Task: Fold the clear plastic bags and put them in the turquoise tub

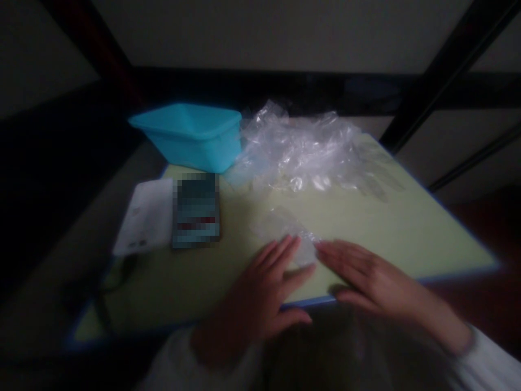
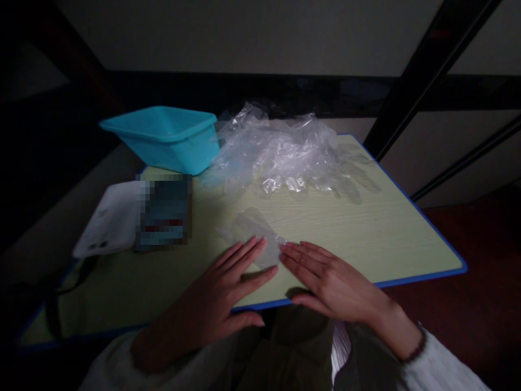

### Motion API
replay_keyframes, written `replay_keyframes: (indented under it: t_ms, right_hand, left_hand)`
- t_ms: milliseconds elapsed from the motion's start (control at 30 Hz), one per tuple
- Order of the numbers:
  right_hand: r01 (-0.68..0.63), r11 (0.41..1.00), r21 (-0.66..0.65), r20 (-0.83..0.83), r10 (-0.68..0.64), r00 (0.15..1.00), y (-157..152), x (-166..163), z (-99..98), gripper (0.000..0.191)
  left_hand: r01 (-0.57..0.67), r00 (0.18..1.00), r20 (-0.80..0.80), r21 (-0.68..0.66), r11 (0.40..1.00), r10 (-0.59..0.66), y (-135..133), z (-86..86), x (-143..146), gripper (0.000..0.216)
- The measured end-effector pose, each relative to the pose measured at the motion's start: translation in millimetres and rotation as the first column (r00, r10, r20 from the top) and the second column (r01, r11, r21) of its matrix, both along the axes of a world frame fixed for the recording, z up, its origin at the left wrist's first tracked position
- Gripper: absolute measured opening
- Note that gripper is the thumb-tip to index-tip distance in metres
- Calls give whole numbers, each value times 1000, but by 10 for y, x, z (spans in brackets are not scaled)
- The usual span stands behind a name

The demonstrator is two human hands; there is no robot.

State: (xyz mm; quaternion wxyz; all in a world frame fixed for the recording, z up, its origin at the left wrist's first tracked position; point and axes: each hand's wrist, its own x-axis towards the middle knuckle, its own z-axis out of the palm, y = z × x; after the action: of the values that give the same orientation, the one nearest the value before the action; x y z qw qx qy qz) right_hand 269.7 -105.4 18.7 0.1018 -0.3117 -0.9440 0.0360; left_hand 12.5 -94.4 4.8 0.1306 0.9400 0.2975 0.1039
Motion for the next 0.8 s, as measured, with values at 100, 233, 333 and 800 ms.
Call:
replay_keyframes:
  t_ms: [100, 233, 333, 800]
  right_hand:
    - [10, 1000, 1, -1, -10, 1000, -1, 7, -6, 51]
    - [14, 1000, -24, -22, -15, 1000, 4, 13, -5, 51]
    - [25, 999, -48, -26, -27, 999, 7, 16, 0, 51]
    - [126, 989, 80, 66, -132, 989, -177, -233, -91, 96]
  left_hand:
    - [4, 1000, 10, -8, 1000, -4, 0, -6, -7, 71]
    - [-12, 999, 38, 7, 1000, 12, -17, 2, -15, 76]
    - [-26, 998, 66, 25, 999, 24, -32, 14, -24, 77]
    - [-45, 999, 31, 109, 993, 42, 149, 35, 166, 74]
